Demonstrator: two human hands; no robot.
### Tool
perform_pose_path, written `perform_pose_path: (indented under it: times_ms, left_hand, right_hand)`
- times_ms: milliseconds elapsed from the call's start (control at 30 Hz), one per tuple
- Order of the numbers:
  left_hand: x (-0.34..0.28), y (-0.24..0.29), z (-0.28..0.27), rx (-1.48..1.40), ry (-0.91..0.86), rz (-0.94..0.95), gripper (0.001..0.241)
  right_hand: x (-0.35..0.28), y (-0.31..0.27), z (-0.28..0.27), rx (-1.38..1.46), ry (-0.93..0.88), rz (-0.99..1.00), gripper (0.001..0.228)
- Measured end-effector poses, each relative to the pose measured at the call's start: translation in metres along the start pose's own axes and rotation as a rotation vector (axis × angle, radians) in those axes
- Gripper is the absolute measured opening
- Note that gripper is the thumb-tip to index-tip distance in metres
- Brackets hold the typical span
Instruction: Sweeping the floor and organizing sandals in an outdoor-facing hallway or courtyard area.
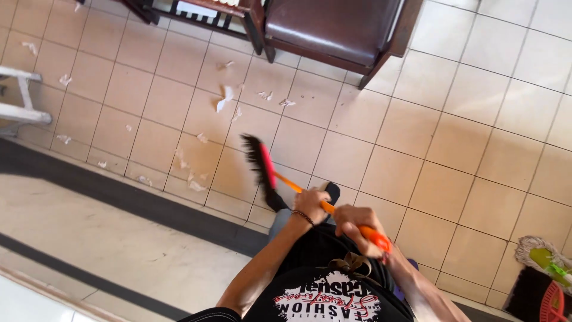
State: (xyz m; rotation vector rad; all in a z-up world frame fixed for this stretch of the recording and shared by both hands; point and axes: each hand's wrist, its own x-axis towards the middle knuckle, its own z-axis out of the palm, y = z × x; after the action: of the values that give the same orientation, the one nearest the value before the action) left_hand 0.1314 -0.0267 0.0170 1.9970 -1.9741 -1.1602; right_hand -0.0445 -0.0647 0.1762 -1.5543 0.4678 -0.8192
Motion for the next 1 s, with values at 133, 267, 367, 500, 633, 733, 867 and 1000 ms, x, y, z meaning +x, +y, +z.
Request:
perform_pose_path:
  times_ms: [133, 267, 367, 500, 633, 733, 867, 1000]
  left_hand:
    - [0.035, 0.040, 0.041, 0.083, -0.099, 0.341, 0.020]
    - [0.101, 0.035, 0.091, -0.295, -0.091, 0.509, 0.014]
    - [0.160, 0.016, 0.105, -0.375, -0.148, 0.500, 0.019]
    - [0.209, -0.066, 0.121, -0.436, -0.080, 0.487, 0.024]
    - [0.237, -0.146, 0.098, -0.339, 0.156, 0.383, 0.023]
    - [0.182, -0.161, 0.032, -0.207, 0.098, 0.059, 0.042]
    - [0.149, -0.170, -0.022, -0.079, 0.230, -0.149, 0.028]
    - [0.155, -0.140, -0.043, -0.010, 0.223, -0.207, 0.021]
  right_hand:
    - [-0.021, -0.019, -0.008, -0.118, 0.062, -0.018, 0.028]
    - [0.000, -0.002, -0.009, -0.362, 0.171, 0.169, 0.024]
    - [0.026, 0.041, -0.020, -0.466, 0.204, 0.199, 0.025]
    - [0.057, 0.107, -0.019, -0.439, 0.133, 0.048, 0.030]
    - [0.094, 0.150, -0.009, -0.328, 0.047, -0.022, 0.032]
    - [0.108, 0.165, 0.009, -0.167, -0.038, 0.045, 0.031]
    - [0.150, 0.150, 0.012, -0.014, -0.155, 0.009, 0.029]
    - [0.171, 0.112, -0.014, -0.001, -0.124, 0.066, 0.025]
